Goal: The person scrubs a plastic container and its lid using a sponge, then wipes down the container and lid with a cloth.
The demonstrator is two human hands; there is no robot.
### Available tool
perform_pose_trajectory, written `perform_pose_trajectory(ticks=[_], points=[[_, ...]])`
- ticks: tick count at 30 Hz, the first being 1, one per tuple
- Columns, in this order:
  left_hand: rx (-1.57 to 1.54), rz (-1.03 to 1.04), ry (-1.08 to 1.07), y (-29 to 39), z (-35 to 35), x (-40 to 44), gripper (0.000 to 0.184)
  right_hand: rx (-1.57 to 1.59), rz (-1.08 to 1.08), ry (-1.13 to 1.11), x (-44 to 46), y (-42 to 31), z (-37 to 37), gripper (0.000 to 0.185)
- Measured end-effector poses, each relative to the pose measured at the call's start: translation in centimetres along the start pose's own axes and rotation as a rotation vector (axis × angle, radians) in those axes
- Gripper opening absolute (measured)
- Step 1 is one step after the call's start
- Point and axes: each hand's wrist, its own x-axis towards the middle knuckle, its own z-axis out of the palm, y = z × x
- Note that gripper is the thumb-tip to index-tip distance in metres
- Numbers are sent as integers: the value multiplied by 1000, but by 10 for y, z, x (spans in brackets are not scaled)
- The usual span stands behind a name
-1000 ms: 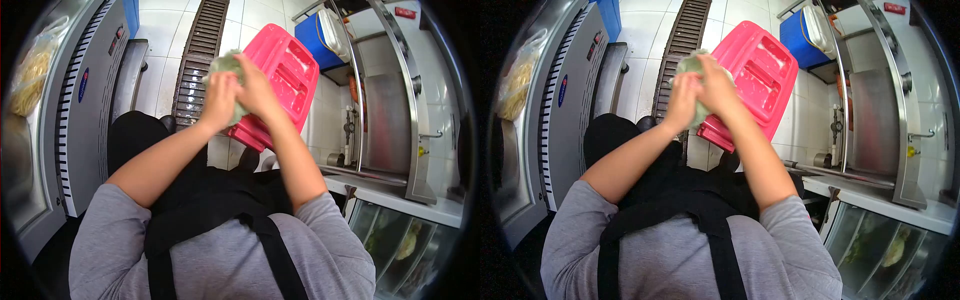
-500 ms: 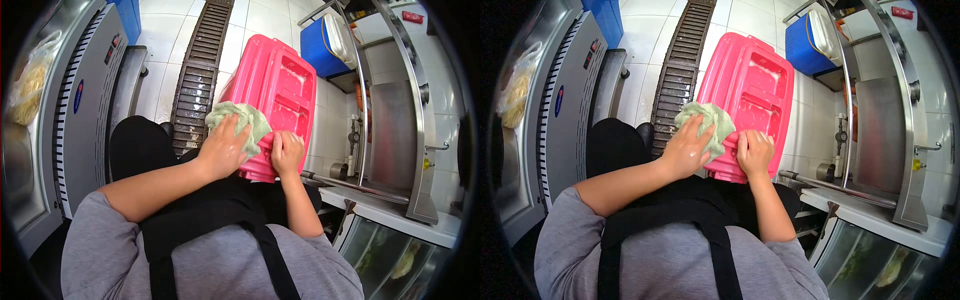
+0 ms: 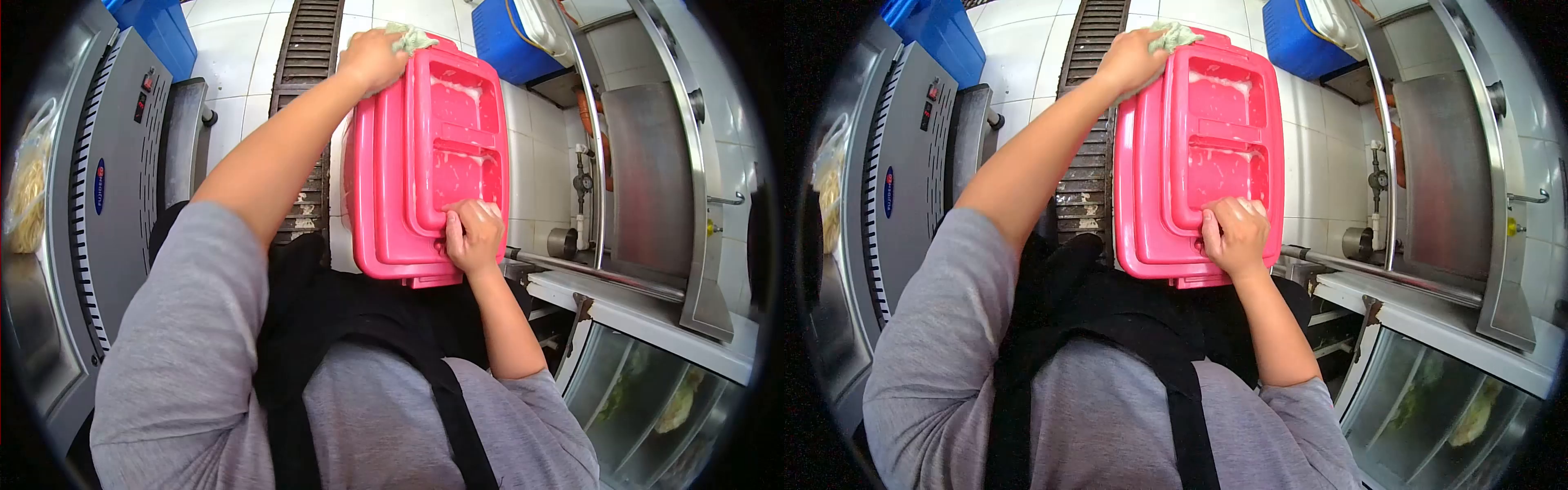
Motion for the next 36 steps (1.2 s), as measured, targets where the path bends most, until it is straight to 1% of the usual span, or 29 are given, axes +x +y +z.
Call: perform_pose_trajectory(ticks=[1, 3, 9, 12, 14, 15, 16, 17, 18, 19, 21, 22, 25, 26, 27, 28, 29, 30, 31, 32, 33, 35, 36], points=[[76, 78, 141, 1, 0, -15, 55, 7, 2, 5, 2, 1, 1, 6], [102, -31, 64, 21, -15, -59, 62, 0, 1, 12, 1, -1, -1, 7], [81, 102, 8, 61, -30, -209, 63, -4, 12, 41, -1, -5, 0, 9], [32, 124, -51, 78, -40, -275, 64, -28, 13, 56, -1, -6, 1, 11], [6, 303, -240, 70, -49, -301, 65, -24, 9, 70, -4, -4, 2, 12], [14, 308, -243, 57, -48, -307, 65, -26, 0, 82, -4, -4, 3, 12], [-16, 457, -270, 39, -42, -313, 66, -29, 8, 76, -4, -5, 2, 12], [-48, 607, -300, 36, -45, -310, 68, -27, 19, 86, -4, -5, 2, 12], [18, 621, -323, 35, -45, -307, 64, -21, 12, 98, -4, -6, 2, 12], [18, 630, -334, 40, -45, -305, 64, -17, 6, 106, -5, -5, 2, 11], [10, 620, -254, 52, -45, -301, 61, -25, 23, 108, -5, -5, 2, 10], [8, 647, -256, 52, -47, -298, 59, -10, 24, 126, -8, -6, 2, 11], [4, 709, -337, 36, -60, -283, 60, 10, 15, 160, -8, -4, 3, 11], [75, 733, -357, 29, -68, -279, 56, 14, 18, 156, -8, -4, 3, 11], [110, 768, -361, 23, -74, -272, 57, 19, 18, 154, -7, -4, 3, 10], [141, 806, -308, 10, -76, -267, 54, 34, 10, 173, -6, -3, 4, 10], [185, 739, -241, 2, -81, -256, 51, 34, 15, 178, -6, -2, 5, 10], [200, 589, -153, -14, -85, -242, 48, 37, 11, 189, -7, -2, 5, 10], [196, 374, -73, -24, -91, -228, 48, 39, 7, 199, -7, -2, 6, 10], [-3, 195, -73, -12, -104, -212, 48, 37, 10, 205, -7, -1, 6, 10], [-146, 90, -72, 3, -109, -204, 41, 44, 14, 198, -6, 0, 5, 10], [-329, 290, -91, 27, -84, -198, 46, 55, 17, 185, -8, -2, 4, 10], [-183, 337, -141, 48, -61, -207, 51, 46, 12, 187, -7, -2, 3, 10]])
